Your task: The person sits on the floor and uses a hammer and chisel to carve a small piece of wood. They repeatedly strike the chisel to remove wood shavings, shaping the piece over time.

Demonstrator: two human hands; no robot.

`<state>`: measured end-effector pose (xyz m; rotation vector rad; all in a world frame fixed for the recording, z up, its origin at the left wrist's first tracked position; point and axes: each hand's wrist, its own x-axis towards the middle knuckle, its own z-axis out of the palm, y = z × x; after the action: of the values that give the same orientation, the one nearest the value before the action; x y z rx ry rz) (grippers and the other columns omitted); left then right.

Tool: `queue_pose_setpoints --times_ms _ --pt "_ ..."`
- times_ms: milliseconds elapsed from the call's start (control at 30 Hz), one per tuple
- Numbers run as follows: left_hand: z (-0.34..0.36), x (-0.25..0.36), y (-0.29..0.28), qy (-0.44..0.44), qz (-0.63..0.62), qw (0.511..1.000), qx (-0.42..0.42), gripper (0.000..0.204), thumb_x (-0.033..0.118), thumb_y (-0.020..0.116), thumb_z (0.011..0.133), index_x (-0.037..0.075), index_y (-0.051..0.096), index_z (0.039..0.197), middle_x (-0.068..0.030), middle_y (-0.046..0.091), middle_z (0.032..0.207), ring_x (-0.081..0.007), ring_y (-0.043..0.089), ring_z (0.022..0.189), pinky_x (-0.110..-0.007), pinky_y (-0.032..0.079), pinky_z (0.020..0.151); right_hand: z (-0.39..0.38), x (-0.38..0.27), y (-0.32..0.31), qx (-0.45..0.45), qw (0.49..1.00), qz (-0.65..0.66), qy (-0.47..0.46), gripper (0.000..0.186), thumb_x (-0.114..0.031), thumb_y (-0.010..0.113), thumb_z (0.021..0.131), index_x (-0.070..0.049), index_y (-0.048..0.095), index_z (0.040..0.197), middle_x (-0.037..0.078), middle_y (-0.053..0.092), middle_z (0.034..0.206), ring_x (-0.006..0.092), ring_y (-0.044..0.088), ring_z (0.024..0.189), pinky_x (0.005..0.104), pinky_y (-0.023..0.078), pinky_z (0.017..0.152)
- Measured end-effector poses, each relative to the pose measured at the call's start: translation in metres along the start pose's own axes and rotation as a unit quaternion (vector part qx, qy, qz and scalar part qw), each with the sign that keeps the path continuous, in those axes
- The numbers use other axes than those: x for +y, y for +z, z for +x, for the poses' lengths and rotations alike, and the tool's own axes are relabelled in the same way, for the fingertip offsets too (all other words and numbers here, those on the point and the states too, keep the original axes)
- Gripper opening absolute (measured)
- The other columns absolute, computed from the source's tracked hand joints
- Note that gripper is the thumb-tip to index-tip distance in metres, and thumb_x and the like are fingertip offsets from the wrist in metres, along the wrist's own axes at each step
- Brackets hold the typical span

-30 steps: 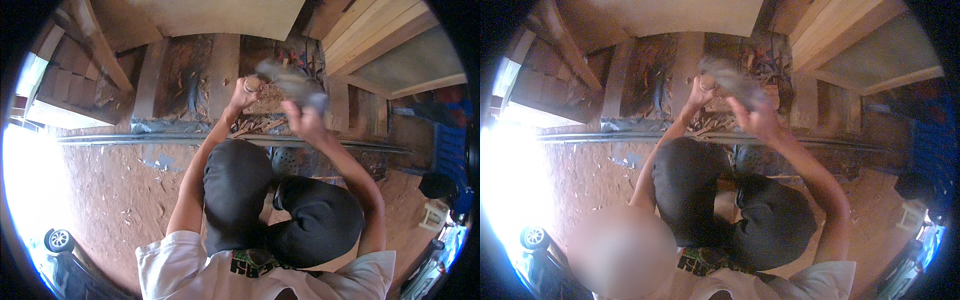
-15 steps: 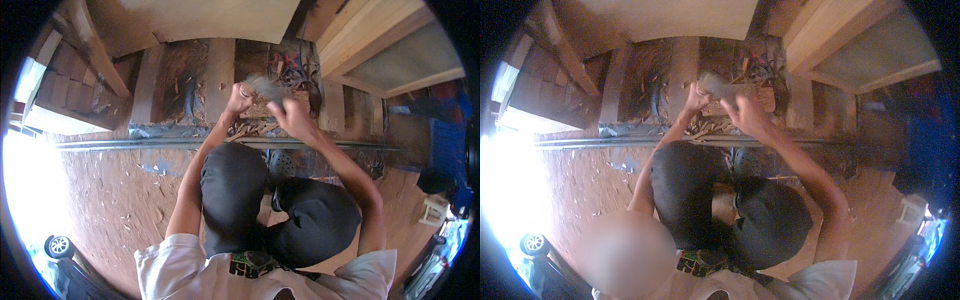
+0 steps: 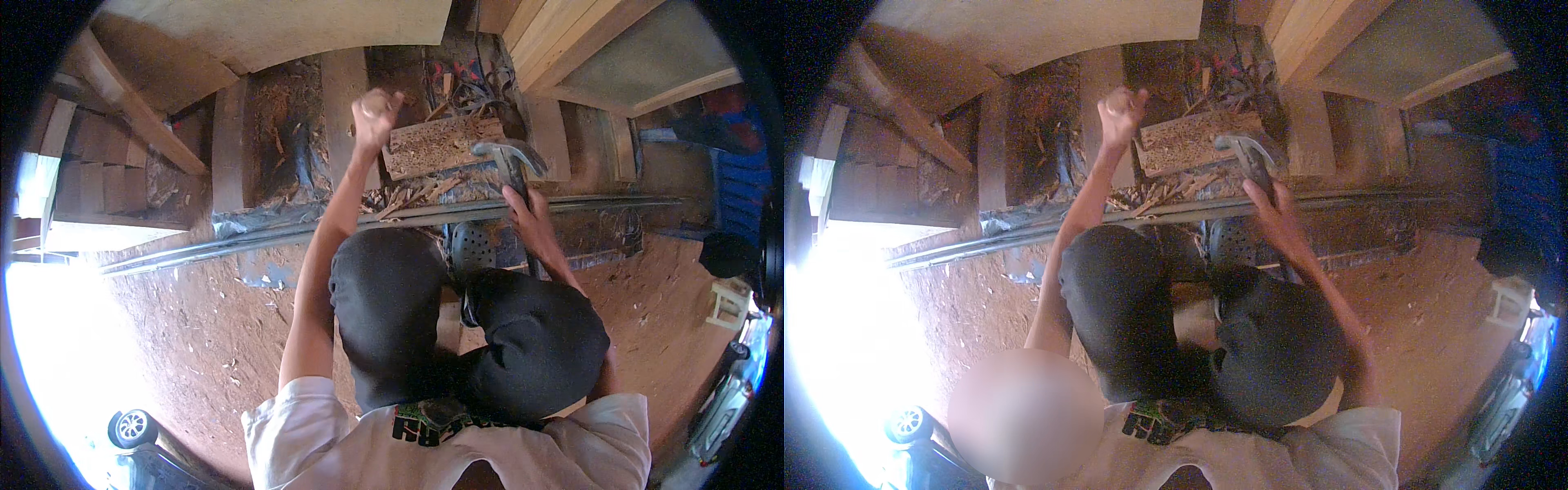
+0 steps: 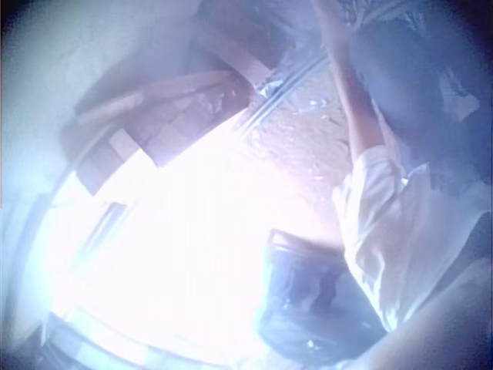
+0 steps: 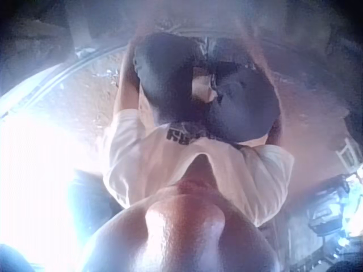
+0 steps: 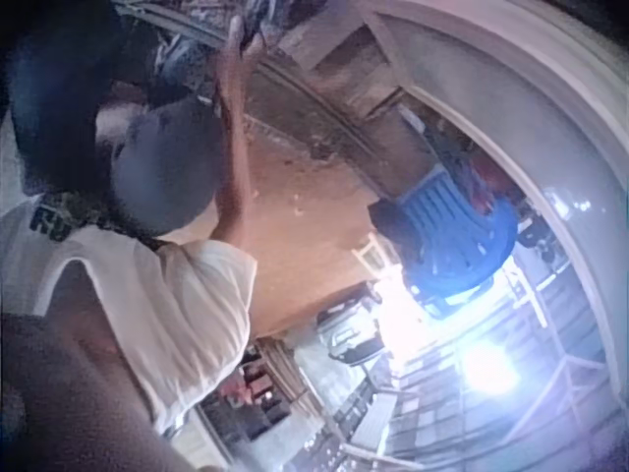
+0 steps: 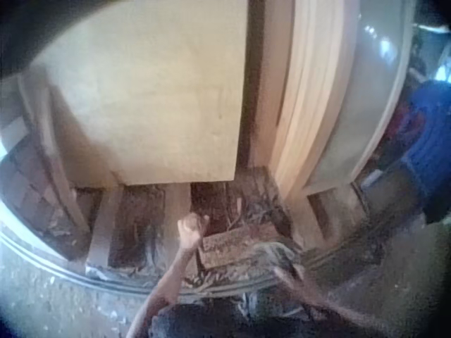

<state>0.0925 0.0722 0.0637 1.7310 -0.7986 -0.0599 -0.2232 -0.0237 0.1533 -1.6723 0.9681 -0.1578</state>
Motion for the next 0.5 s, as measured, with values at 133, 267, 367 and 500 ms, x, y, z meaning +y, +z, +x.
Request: queue_pose_setpoints --times_ms 133,267,367,500 --pt "0.044 -0.037 0.002 -0.183 -0.201 0.961 0.046 0.023 0.015 0.072 0.079 0.007 0.056 0.064 -0.0006 0.054 0.059 -0.0101 0.048 0.052 -0.028 0.038 0.048 -0.008 0.035 -0.010 0.019 0.999 -0.038 0.027 0.030 -0.038 0.059 0.091 -0.011 0.051 0.083 -0.005 0.039 0.064 0.0051 0.037 0.055 0.0243 0.027 0.047" --pt "0.069 -0.066 0.010 -0.220 -0.203 0.949 0.095 0.017 0.014 0.071 0.080 0.006 0.060 0.068 -0.0020 0.057 0.061 -0.0113 0.051 0.051 -0.029 0.040 0.048 -0.026 0.045 -0.006 0.004 0.993 0.064 0.101 0.032 -0.040 0.060 0.091 -0.010 0.051 0.082 -0.004 0.041 0.064 0.0069 0.038 0.054 0.0252 0.028 0.047" --pt "0.063 -0.075 0.014 -0.213 -0.129 0.955 0.163 0.012 0.011 0.069 0.080 0.004 0.061 0.074 -0.0036 0.057 0.062 -0.0122 0.052 0.051 -0.029 0.040 0.047 -0.038 0.044 -0.002 -0.005 0.983 0.102 0.150 0.033 -0.041 0.061 0.090 -0.010 0.052 0.081 -0.003 0.042 0.066 0.0080 0.040 0.056 0.0261 0.029 0.049" --pt "0.030 -0.078 0.006 -0.298 -0.209 0.909 0.202 0.013 0.012 0.068 0.083 0.002 0.060 0.082 -0.0051 0.057 0.063 -0.0126 0.051 0.051 -0.030 0.039 0.045 -0.046 0.045 -0.001 0.008 0.983 0.081 0.165 0.045 -0.041 0.060 0.089 -0.001 0.061 0.109 0.004 0.059 0.085 0.0177 0.050 0.076 0.0344 0.042 0.069"
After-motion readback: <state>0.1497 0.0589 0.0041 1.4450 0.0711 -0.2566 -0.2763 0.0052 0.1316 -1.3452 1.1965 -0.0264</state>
